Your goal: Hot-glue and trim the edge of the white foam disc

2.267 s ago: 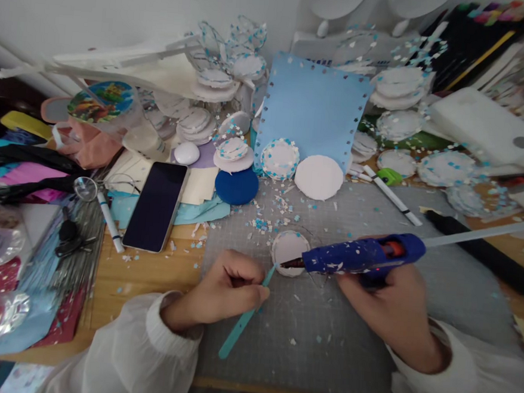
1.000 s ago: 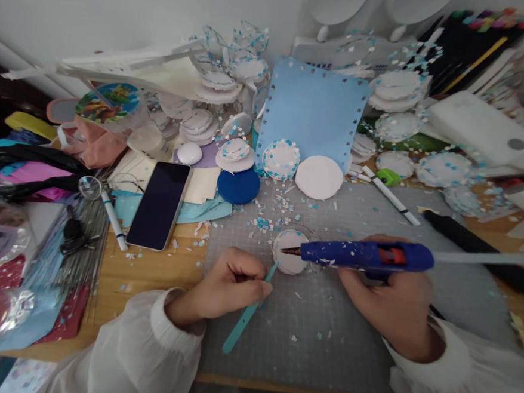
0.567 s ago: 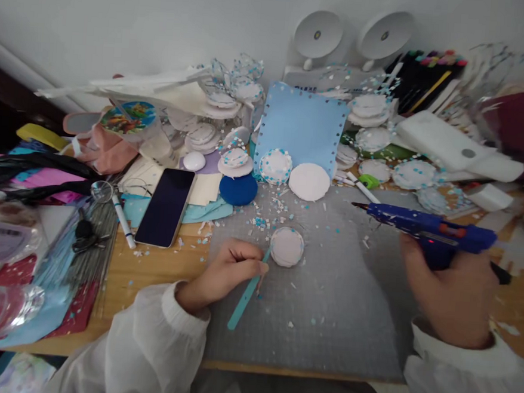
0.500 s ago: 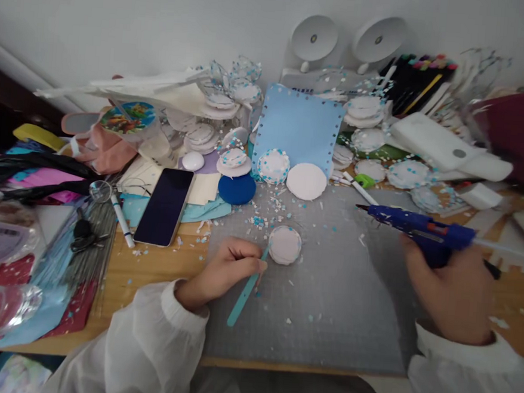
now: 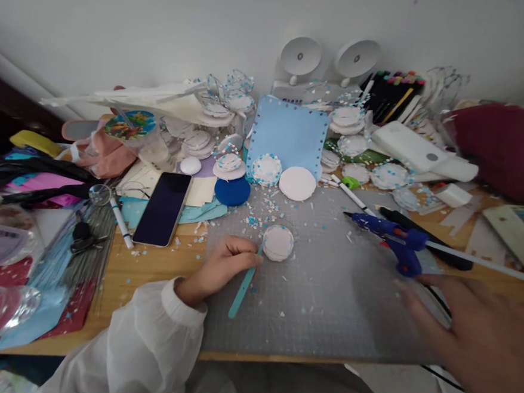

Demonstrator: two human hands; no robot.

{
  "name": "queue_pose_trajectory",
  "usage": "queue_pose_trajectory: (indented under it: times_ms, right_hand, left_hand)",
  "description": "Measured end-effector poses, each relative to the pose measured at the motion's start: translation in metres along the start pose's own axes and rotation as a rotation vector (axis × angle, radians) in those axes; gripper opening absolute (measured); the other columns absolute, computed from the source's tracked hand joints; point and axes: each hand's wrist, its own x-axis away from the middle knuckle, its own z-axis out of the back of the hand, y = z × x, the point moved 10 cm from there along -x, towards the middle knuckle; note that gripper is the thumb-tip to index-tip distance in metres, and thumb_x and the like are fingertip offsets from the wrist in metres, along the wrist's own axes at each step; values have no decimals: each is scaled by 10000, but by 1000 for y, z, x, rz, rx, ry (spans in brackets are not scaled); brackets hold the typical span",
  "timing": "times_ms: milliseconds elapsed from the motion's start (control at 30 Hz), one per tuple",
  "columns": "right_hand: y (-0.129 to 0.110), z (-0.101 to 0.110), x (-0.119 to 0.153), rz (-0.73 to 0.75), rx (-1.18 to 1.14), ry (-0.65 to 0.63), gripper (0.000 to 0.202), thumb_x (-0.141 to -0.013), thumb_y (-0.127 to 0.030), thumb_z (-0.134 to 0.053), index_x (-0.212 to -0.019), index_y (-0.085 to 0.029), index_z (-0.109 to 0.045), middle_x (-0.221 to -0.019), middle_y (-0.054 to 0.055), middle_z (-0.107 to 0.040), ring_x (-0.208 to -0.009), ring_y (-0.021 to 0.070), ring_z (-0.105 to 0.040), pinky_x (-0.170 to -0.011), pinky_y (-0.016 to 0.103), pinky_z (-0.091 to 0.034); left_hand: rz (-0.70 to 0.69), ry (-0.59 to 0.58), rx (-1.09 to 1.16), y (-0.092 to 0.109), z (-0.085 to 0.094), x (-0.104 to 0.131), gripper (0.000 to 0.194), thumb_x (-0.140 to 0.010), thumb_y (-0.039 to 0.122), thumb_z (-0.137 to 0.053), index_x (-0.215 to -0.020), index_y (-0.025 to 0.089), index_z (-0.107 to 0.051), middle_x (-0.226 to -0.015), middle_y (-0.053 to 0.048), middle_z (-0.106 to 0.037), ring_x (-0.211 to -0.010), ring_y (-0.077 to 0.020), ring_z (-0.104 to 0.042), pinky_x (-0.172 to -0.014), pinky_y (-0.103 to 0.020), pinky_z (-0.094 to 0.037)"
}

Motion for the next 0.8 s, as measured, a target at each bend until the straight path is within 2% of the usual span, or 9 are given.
queue_pose_trajectory:
  times_ms: [67,133,267,367,467,533,633,800]
  right_hand:
    - [-23,9,-5,90,-183,13,301,-924,-446,-411,-949,-194,-572,-872,132,-655,-782,272,-629,-683,419,-491]
    - [-55,15,-16,194,-296,44,308,-927,-416,-409,-1012,-165,-566,-971,140,-639,-902,285,-612,-755,439,-497]
    - [-125,28,-38,469,-419,182,244,-877,-204,-538,-1104,-122,-577,-1080,132,-638,-970,251,-588,-825,409,-494]
    - [-160,29,-45,653,-500,286,271,-849,-141,-586,-1119,-114,-597,-1081,103,-664,-1025,225,-578,-872,380,-496]
    - [-174,28,-48,768,-566,374,232,-855,-141,-589,-1083,-112,-618,-1047,83,-682,-1022,203,-578,-882,358,-506]
    - [-176,31,-48,816,-578,454,173,-874,-129,-551,-1022,-117,-640,-973,73,-694,-968,187,-590,-851,341,-523]
    - [-177,40,-44,855,-555,569,164,-877,-100,-508,-929,-139,-658,-925,65,-696,-916,179,-603,-807,333,-545]
    - [-179,44,-40,917,-539,631,141,-853,-117,-516,-820,-184,-635,-929,64,-705,-883,177,-630,-782,320,-581]
  left_hand:
    - [17,11,24,-1,1,0,346,-746,310,-624,-467,146,-505,-439,40,-423,-425,-70,-347,-419,-212,-241]
    - [42,14,81,-2,0,0,331,-740,321,-632,-476,141,-546,-435,36,-431,-418,-74,-354,-418,-218,-246]
    - [25,54,210,7,1,-2,288,-736,306,-627,-518,119,-634,-436,27,-430,-431,-79,-338,-439,-235,-233]
    - [-7,89,247,12,4,-4,322,-733,310,-622,-471,138,-544,-439,50,-341,-444,-73,-276,-453,-237,-208]
    - [-25,97,269,13,5,-5,433,-727,315,-634,-428,166,-359,-455,69,-233,-451,-65,-201,-453,-242,-172]
    - [-31,81,263,13,4,-4,461,-737,309,-639,-439,171,-316,-466,70,-217,-460,-64,-183,-458,-248,-153]
    - [-50,39,220,15,0,-3,458,-779,315,-617,-451,162,-336,-481,64,-228,-479,-66,-188,-471,-253,-147]
    - [-38,21,161,13,-3,-2,447,-819,390,-602,-484,145,-436,-509,56,-260,-503,-72,-205,-480,-248,-159]
